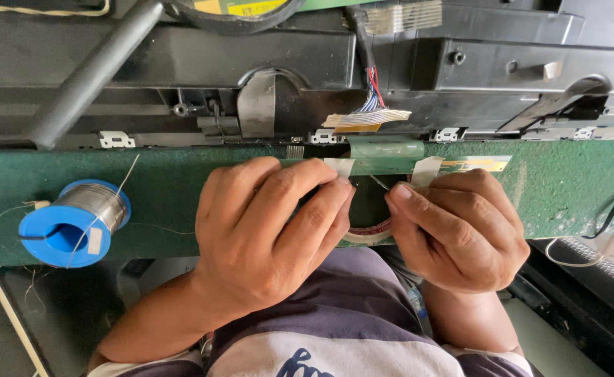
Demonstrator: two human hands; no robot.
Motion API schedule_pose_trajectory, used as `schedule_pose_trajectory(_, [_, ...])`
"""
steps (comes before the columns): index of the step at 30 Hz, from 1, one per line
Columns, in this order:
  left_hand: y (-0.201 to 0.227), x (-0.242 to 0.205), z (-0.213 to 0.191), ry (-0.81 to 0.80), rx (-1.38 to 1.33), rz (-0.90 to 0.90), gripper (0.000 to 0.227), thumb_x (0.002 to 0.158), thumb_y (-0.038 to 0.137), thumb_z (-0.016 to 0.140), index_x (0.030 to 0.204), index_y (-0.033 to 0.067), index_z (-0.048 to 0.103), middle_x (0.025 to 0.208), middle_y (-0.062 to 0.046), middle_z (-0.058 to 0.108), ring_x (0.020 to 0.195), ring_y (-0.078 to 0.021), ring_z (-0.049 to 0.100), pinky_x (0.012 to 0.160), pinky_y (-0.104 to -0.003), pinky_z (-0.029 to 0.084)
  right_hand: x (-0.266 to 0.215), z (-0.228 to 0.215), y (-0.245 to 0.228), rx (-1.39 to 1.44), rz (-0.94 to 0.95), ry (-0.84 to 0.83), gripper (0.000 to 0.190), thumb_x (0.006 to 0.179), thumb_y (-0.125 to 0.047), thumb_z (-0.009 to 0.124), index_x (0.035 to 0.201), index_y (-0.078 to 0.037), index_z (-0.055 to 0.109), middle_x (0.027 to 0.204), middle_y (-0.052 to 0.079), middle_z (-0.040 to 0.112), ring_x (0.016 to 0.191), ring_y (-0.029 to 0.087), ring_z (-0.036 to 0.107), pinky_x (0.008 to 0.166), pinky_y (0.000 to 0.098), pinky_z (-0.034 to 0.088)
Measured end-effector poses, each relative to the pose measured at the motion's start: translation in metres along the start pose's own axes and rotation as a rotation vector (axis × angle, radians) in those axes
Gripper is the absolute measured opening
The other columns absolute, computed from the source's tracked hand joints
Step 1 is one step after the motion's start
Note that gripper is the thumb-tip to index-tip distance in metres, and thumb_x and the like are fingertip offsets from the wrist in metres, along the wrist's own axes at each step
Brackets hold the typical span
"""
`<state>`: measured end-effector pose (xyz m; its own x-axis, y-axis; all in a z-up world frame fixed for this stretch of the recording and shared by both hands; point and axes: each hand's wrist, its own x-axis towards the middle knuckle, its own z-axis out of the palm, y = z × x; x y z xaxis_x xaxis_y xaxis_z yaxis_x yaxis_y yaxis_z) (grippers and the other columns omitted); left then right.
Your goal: The person is soldering a ribbon cable to a circuit board using a soldering iron and solder wire. They repeatedly apply heat and solder to the connection points while holding the cable in place.
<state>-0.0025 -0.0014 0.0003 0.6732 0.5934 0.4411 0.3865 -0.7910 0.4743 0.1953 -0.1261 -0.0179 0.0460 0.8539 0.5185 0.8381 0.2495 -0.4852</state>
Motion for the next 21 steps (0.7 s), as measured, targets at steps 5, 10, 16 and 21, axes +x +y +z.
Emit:
schedule_pose_trajectory(5, [-0.0006, 0.0003, 0.0013, 0.013, 0.003, 0.001, 0.007, 0.106, 0.012, 0.073, 0.1, 0.0159, 0.074, 0.106, 0.004, 0.076, 0.087, -0.0231, 0.06, 0.073, -0.036, 0.046, 0.0028, 0.0016, -0.0008, -0.012, -0.006, -0.003, 0.009, 0.095, 0.008, 0.081, 0.1, 0.005, 0.074, 0.073, 0.016, 0.064, 0.063, 0.032, 0.057, 0.06, 0.0405, 0.05])
schedule_pose_trajectory(10, [-0.0008, 0.0006, 0.0006, 0.016, 0.007, 0.006, 0.009, 0.106, 0.012, 0.071, 0.098, 0.0154, 0.074, 0.104, 0.004, 0.076, 0.086, -0.0229, 0.059, 0.073, -0.036, 0.045, 0.0043, 0.0012, -0.0014, -0.014, -0.028, -0.024, 0.008, 0.094, 0.007, 0.081, 0.098, 0.005, 0.074, 0.077, 0.017, 0.069, 0.063, 0.033, 0.059, 0.06, 0.0403, 0.051])
schedule_pose_trajectory(16, [-0.0007, 0.0003, 0.0008, 0.007, 0.004, 0.0, 0.008, 0.106, 0.013, 0.071, 0.099, 0.0162, 0.074, 0.105, 0.005, 0.076, 0.086, -0.023, 0.06, 0.073, -0.036, 0.045, 0.0048, 0.0022, -0.0027, -0.022, -0.006, -0.016, 0.009, 0.095, 0.009, 0.08, 0.1, 0.004, 0.075, 0.079, 0.016, 0.071, 0.064, 0.032, 0.06, 0.061, 0.0403, 0.052])
schedule_pose_trajectory(21, [-0.001, 0.0001, 0.0002, -0.001, -0.008, -0.002, 0.008, 0.107, 0.014, 0.071, 0.1, 0.0157, 0.074, 0.106, 0.004, 0.076, 0.087, -0.0235, 0.061, 0.074, -0.037, 0.046, 0.0039, 0.0018, -0.0014, -0.022, -0.021, -0.011, 0.008, 0.095, 0.007, 0.081, 0.099, 0.004, 0.074, 0.076, 0.016, 0.068, 0.063, 0.032, 0.058, 0.06, 0.0394, 0.05])
